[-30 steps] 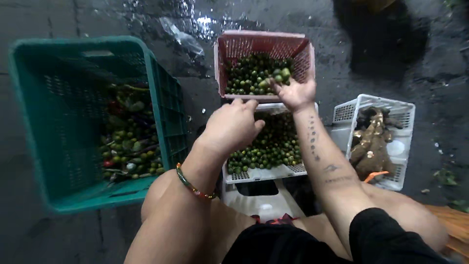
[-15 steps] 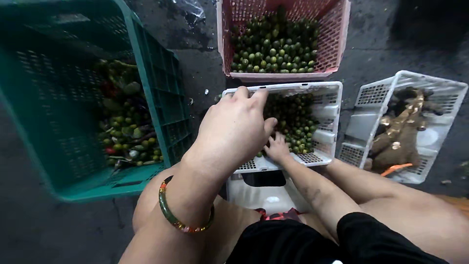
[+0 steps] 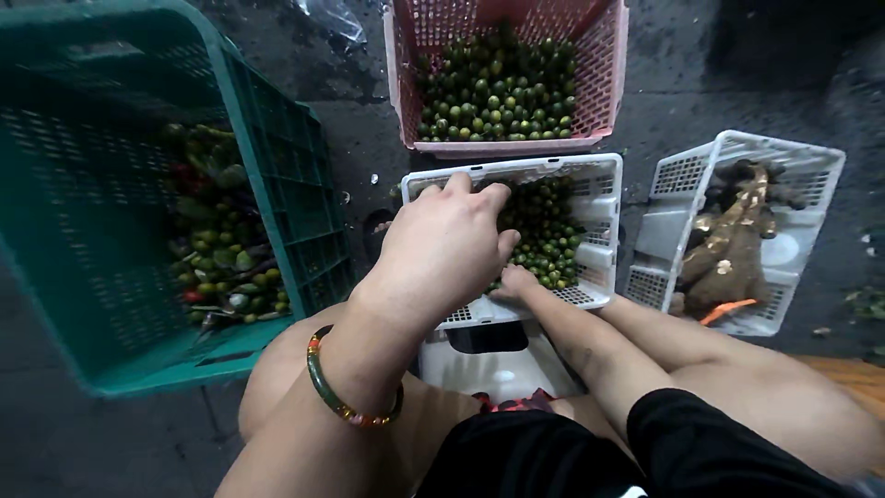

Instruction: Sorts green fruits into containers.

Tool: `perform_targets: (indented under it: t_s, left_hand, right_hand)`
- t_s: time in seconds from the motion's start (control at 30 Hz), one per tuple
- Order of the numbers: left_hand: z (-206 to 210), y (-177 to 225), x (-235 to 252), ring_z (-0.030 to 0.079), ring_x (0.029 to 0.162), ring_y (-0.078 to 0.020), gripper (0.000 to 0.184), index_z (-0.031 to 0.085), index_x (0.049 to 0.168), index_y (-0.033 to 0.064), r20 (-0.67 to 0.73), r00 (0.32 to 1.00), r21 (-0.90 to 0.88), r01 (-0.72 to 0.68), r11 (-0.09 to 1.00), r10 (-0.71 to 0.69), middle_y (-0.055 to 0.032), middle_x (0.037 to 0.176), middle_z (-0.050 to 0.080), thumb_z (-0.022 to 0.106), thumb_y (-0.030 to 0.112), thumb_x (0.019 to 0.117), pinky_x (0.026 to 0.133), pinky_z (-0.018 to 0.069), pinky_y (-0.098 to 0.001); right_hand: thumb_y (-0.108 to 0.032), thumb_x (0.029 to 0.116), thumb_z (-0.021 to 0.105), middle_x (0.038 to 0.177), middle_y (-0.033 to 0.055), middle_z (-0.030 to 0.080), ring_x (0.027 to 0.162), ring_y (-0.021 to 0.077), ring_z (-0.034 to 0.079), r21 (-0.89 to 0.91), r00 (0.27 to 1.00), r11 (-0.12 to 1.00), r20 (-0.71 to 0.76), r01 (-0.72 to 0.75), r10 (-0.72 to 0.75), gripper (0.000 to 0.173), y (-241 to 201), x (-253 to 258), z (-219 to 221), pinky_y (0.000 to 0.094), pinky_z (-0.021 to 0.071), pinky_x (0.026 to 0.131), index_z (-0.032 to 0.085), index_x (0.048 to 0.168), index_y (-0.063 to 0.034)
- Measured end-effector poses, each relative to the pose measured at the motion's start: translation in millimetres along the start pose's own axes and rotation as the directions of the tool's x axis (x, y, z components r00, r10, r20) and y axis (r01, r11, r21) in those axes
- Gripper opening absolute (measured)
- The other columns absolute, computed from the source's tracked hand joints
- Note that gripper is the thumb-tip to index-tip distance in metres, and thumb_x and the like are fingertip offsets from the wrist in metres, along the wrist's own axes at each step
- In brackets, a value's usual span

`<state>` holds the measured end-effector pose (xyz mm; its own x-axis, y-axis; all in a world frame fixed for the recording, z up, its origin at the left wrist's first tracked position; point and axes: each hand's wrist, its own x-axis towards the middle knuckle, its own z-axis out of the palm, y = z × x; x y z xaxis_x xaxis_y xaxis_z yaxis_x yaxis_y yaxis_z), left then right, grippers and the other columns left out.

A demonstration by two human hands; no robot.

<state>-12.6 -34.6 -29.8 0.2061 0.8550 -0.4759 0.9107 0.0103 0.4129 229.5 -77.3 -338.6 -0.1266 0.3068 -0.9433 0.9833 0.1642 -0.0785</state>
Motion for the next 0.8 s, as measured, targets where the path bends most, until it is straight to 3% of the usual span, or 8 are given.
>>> perform_targets:
  t_s: [0.1,0.23,0.33,0.47,0.63,0.8]
  left_hand:
    - [-0.7,5.8,-2.0,0.064,0.109,-0.0312,0.044,0.062,0.139,0.0308,0.008,1.000,0.004,0.000,1.000,0.000,-0.0090,0.128,0.063,0.056,0.051,0.1015,0.081,0.0551,-0.0503]
    - [3.6,5.5,-1.8,0.064,0.109,-0.0304,0.041,0.065,0.136,0.0310,0.021,1.000,0.012,-0.018,1.000,0.018,-0.0081,0.128,0.064,0.055,0.052,0.1018,0.081,0.0551,-0.0502]
    - [3.0,7.3,0.3,0.063,0.113,-0.0306,0.042,0.065,0.136,0.0317,0.039,0.999,0.000,-0.013,1.000,0.013,-0.0080,0.131,0.062,0.054,0.053,0.1016,0.085,0.0548,-0.0506]
    - [-0.1,4.4,-2.1,0.064,0.110,-0.0310,0.040,0.067,0.134,0.0304,0.020,1.000,-0.002,-0.007,1.000,0.007,-0.0084,0.129,0.063,0.055,0.052,0.1022,0.082,0.0557,-0.0511]
    - [-0.8,4.8,-3.7,0.064,0.105,-0.0312,0.036,0.071,0.128,0.0278,-0.029,0.999,-0.006,-0.023,1.000,0.022,-0.0099,0.123,0.064,0.058,0.049,0.1014,0.077,0.0541,-0.0503]
    - [0.9,12.2,-0.5,0.064,0.103,-0.0288,0.035,0.072,0.127,0.0283,-0.036,0.998,-0.009,-0.061,0.998,0.060,-0.0079,0.121,0.064,0.058,0.049,0.1017,0.076,0.0538,-0.0480]
  right_hand:
    - [-0.057,0.0869,0.071,0.142,0.0179,0.061,0.135,0.0378,0.054,0.038,0.996,0.997,0.065,0.066,-0.068,0.073,11.5,13.6,-8.2,0.0638,0.0420,0.110,0.055,0.147,-0.0198]
    - [-0.051,0.0817,0.079,0.143,0.0186,0.059,0.137,0.0379,0.052,0.044,0.990,0.996,0.120,0.074,-0.079,0.077,5.9,19.7,1.0,0.0645,0.0410,0.110,0.055,0.148,-0.0211]
    - [-0.053,0.0818,0.074,0.145,0.0178,0.057,0.136,0.0384,0.053,-0.018,0.991,0.995,0.092,0.099,-0.097,0.078,4.2,8.3,3.3,0.0656,0.0436,0.107,0.053,0.150,-0.0225]
    - [-0.060,0.0813,0.069,0.139,0.0196,0.061,0.129,0.0396,0.058,0.051,0.984,0.985,0.055,0.164,-0.167,0.075,11.7,4.1,3.6,0.0665,0.0465,0.103,0.057,0.144,-0.0220]
    - [-0.067,0.0803,0.070,0.147,0.0158,0.054,0.129,0.0379,0.057,0.123,0.981,0.973,-0.026,0.195,-0.194,0.074,14.6,0.7,19.6,0.0641,0.0475,0.103,0.058,0.143,-0.0283]
    - [-0.054,0.0828,0.067,0.140,0.0156,0.060,0.122,0.0376,0.062,0.056,0.981,0.981,-0.068,0.184,-0.180,0.065,7.3,-2.8,20.8,0.0638,0.0500,0.098,0.059,0.142,-0.0281]
